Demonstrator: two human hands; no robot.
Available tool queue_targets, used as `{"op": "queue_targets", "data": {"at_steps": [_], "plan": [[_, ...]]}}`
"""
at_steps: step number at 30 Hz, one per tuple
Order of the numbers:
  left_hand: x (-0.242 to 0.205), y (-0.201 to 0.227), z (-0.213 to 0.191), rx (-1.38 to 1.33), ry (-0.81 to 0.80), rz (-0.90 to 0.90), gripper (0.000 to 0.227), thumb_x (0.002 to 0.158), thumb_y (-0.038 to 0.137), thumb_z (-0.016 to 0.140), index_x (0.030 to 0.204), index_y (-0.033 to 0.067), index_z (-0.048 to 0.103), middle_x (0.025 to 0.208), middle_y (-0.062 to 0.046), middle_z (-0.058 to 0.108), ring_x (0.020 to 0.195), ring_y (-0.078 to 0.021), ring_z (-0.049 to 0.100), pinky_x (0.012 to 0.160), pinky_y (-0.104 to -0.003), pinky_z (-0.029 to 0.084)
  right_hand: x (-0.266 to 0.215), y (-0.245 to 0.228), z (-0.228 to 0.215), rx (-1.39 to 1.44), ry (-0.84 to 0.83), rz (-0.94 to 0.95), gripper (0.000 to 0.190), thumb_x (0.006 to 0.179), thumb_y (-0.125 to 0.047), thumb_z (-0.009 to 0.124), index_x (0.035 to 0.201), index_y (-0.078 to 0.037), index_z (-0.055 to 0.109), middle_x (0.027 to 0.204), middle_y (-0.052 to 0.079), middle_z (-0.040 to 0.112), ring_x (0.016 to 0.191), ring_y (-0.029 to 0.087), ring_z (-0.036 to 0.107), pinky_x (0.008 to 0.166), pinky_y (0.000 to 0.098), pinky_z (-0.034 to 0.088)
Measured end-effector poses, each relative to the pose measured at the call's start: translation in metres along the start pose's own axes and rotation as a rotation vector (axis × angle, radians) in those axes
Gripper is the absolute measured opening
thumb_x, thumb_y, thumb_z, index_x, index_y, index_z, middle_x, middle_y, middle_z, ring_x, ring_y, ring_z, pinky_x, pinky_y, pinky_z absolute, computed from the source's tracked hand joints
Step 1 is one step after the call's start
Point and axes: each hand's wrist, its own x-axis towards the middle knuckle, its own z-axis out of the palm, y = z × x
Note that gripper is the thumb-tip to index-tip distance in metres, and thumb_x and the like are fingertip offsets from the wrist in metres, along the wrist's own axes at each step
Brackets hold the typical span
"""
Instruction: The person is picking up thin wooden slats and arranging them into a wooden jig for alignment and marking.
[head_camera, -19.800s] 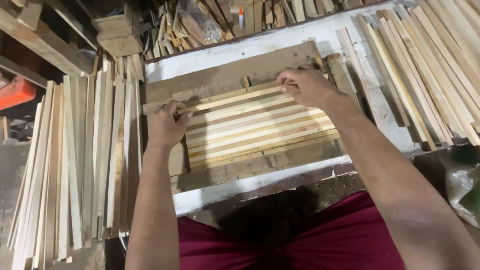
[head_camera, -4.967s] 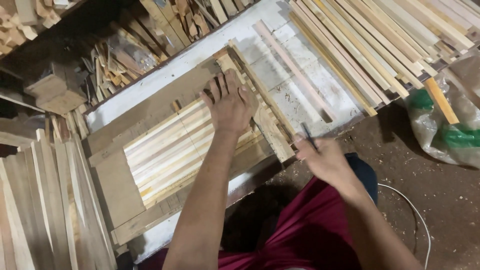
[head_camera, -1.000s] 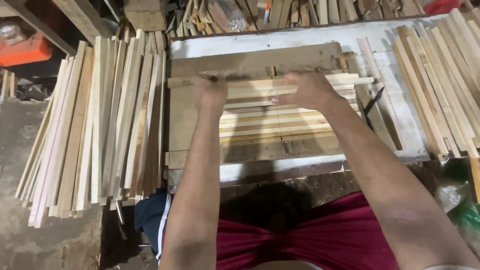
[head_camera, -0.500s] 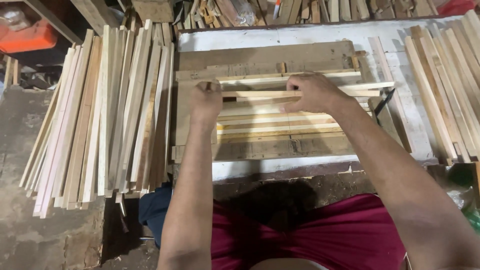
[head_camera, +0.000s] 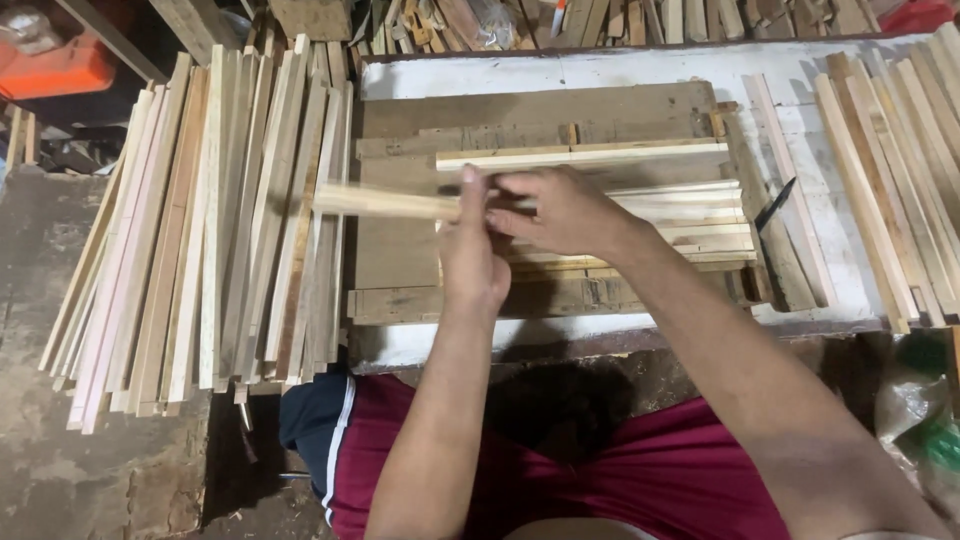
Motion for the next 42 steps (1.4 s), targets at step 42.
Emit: {"op": "queue_targets", "data": {"at_steps": [42], "plan": [[-0.015,-0.015,-0.049,-0.629,0.105,-0.254,0.062,0.082,0.012,0.081,0.132,0.0042,0.046,0.119,-0.006,0.047,0.109,-0.0186,0.060,0.113,-0.044,0.053,0.024,0.040,-0.024,-0.191,0.137,0.042,0.037,0.097,-0.022,0.069,0.134,-0.015,0.067,0.127,0.008,0.069,0.124,0.029,0.061,0.099,0.0474,0.051]]}}
